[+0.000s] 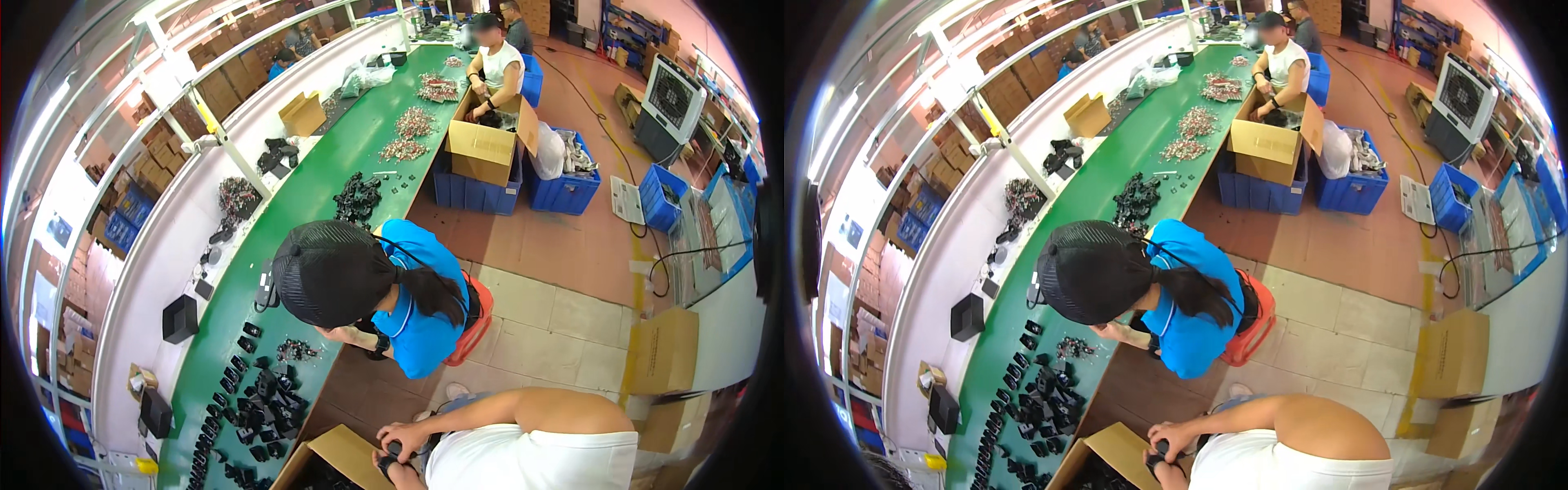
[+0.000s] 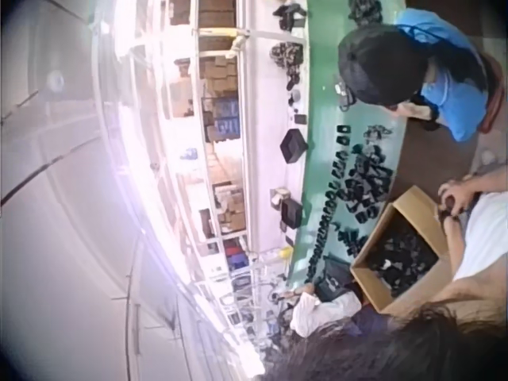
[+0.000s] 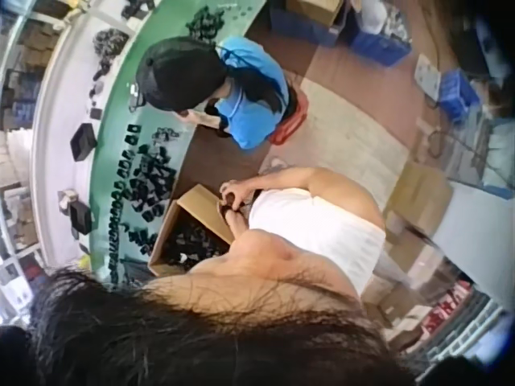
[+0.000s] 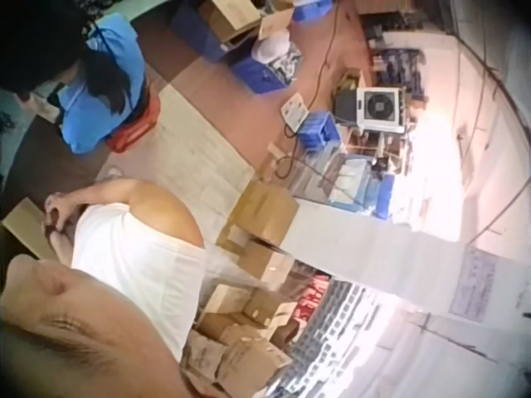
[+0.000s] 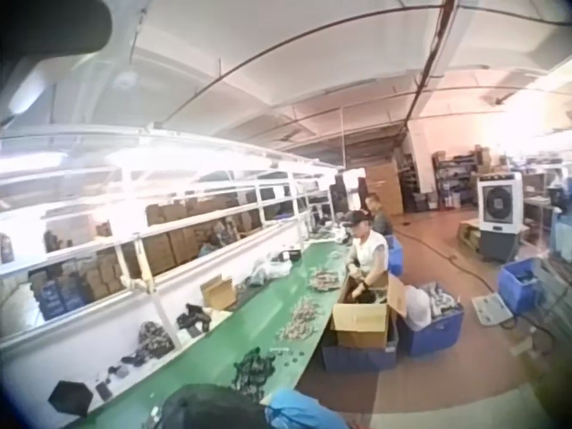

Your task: Assembling plastic housings for electronic devices on a production line by inserting small components.

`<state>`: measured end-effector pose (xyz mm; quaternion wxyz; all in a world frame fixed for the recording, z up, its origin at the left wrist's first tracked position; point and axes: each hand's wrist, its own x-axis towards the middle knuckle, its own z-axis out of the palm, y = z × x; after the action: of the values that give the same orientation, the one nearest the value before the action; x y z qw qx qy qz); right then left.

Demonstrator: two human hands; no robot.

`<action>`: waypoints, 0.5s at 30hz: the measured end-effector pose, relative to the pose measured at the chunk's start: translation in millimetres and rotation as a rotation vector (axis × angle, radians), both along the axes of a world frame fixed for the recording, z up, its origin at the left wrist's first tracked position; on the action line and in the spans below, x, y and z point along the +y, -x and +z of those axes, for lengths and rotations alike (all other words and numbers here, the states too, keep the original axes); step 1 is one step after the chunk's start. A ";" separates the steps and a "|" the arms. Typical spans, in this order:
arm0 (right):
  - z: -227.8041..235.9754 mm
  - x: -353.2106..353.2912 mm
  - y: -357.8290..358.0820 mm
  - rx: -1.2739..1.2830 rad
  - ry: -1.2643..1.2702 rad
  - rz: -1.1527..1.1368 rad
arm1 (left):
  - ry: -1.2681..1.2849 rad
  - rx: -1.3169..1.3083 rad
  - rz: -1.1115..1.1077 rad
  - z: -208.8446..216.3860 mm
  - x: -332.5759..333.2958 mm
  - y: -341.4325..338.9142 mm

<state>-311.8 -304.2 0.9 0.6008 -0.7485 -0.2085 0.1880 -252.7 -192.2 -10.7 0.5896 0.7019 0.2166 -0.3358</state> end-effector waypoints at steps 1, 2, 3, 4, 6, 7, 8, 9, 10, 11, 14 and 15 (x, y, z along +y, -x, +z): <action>-15.4 4.7 1.4 -0.205 -0.067 -0.156 | -0.012 0.010 -0.012 1.5 -3.7 8.1; -20.3 1.7 -12.0 0.087 -0.186 0.068 | -0.023 0.018 -0.022 2.8 -7.1 13.8; -27.6 2.9 -11.1 0.136 -0.238 0.046 | -0.037 0.026 -0.026 4.3 -7.6 19.2; -34.5 3.4 -10.1 0.214 -0.218 0.028 | -0.051 0.032 -0.031 6.4 -8.6 24.1; -39.6 6.3 -2.9 0.303 -0.201 0.033 | -0.083 0.051 -0.031 9.8 -6.8 37.2; -38.6 5.2 2.6 0.271 -0.120 -0.021 | -0.100 0.062 -0.025 11.5 -4.0 45.5; -29.5 3.9 7.3 0.237 -0.039 -0.073 | -0.117 0.076 -0.017 12.8 0.9 55.4; -20.4 0.6 9.5 0.247 -0.042 -0.047 | -0.133 0.088 -0.009 14.7 5.6 64.7; 1.4 -5.6 8.8 0.325 -0.003 0.000 | -0.150 0.099 0.001 17.8 11.5 75.6; 13.8 -7.2 9.8 0.399 0.043 0.039 | -0.162 0.108 0.004 21.4 16.6 83.5; 5.9 -13.4 21.0 0.324 0.017 0.082 | -0.198 0.150 -0.013 32.4 23.9 101.1; 8.6 -16.5 22.0 0.301 0.027 0.113 | -0.202 0.149 -0.023 37.7 22.7 103.4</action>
<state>-333.8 -320.7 9.5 0.6036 -0.7070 -0.1554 0.3341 -356.1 -169.5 27.0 0.4945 0.7332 0.2844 -0.3703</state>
